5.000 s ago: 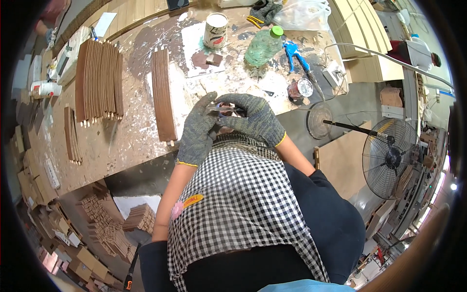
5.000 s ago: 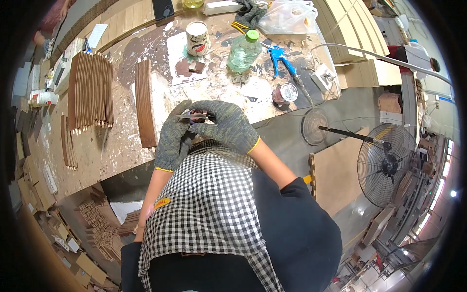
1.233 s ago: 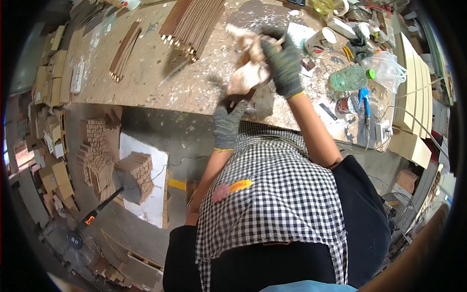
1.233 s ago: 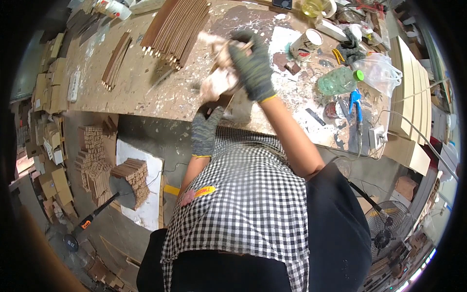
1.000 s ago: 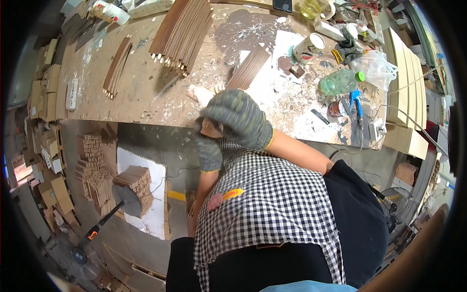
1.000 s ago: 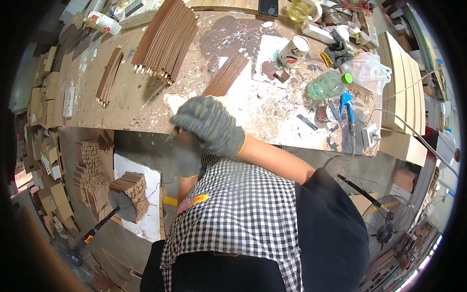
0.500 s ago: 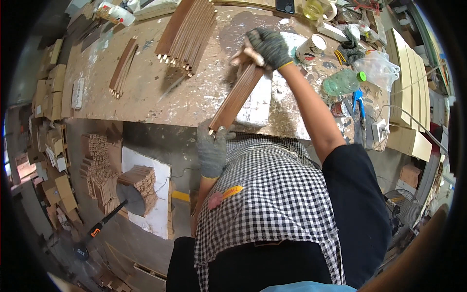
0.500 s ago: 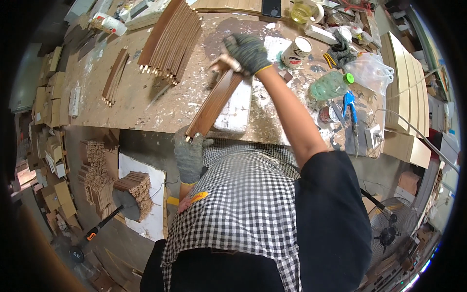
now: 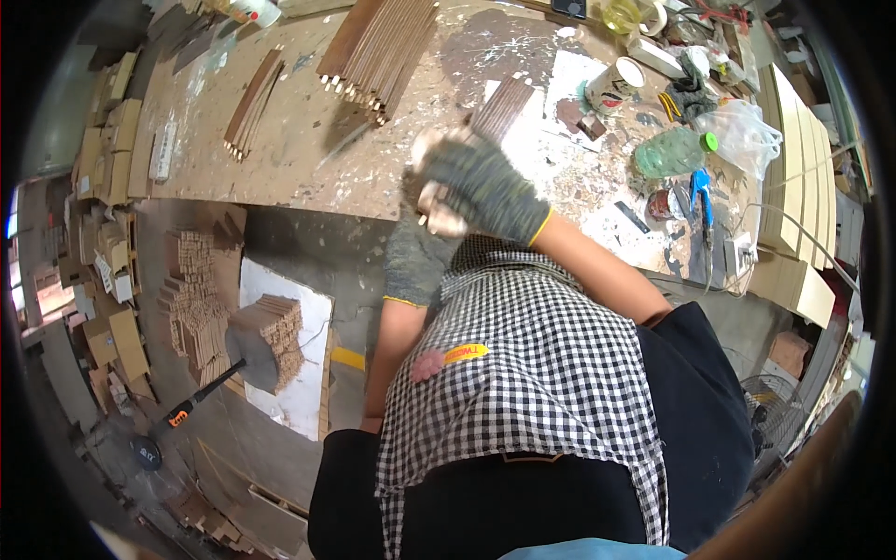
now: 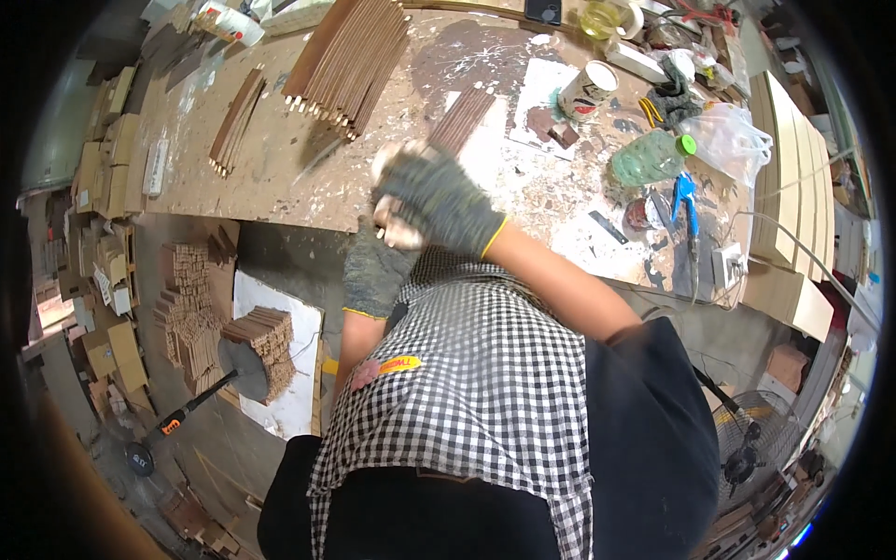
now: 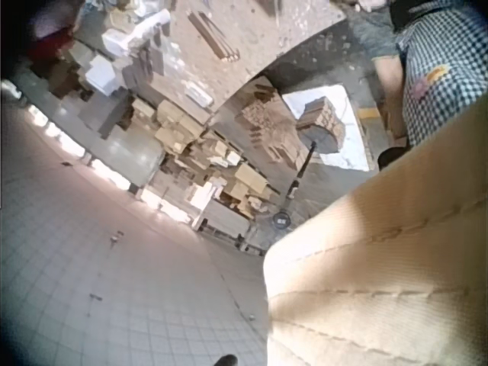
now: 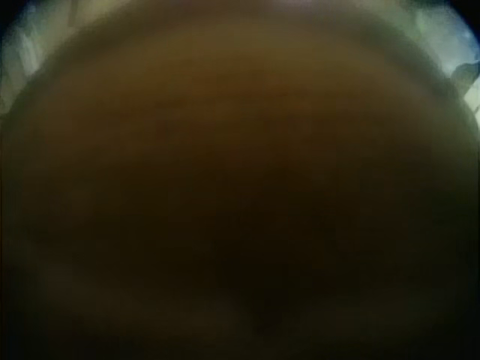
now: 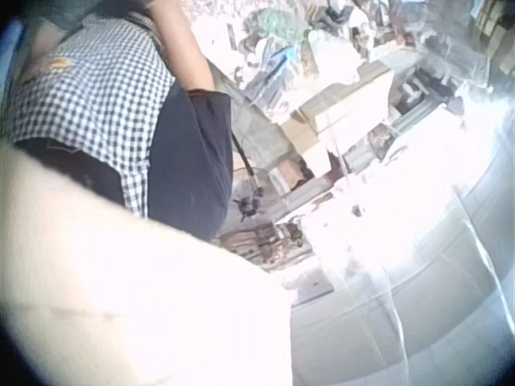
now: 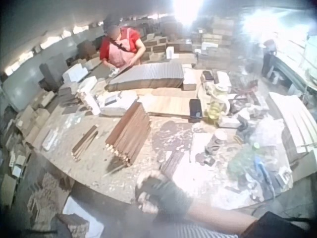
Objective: The person wipes down wooden slats with a cloth, turning each piece to rub all of its surfaces by hand.
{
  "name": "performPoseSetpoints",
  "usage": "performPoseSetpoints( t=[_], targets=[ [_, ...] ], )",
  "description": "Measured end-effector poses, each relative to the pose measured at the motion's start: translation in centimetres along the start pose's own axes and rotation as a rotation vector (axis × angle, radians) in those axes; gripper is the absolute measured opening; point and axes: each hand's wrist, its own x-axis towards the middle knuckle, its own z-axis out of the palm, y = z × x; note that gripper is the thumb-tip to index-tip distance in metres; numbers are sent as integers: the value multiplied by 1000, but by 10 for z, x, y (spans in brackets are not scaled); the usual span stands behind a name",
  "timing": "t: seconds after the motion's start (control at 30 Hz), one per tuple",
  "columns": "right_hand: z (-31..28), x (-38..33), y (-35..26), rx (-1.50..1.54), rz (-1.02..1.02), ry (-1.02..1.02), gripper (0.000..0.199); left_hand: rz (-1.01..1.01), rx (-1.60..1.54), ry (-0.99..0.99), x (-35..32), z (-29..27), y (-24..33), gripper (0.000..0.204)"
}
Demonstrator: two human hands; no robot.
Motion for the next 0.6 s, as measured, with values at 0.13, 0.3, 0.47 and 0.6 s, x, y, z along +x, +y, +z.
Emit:
performPoseSetpoints(
  t=[0.13,0.3,0.47,0.6],
  targets=[
    [-1,-41,-25,522,-219,-321,35,-251,820,862,28,83,-10,89],
    [-38,-68,-14,1043,153,-169,21,-170,692,930,46,156,-48,84],
    [-81,-73,10,1133,642,701,25,-500,189,497,60,110,-4,55],
    [-38,-115,65,932,843,764,59,-357,710,546,68,146,-24,65]
  ],
)
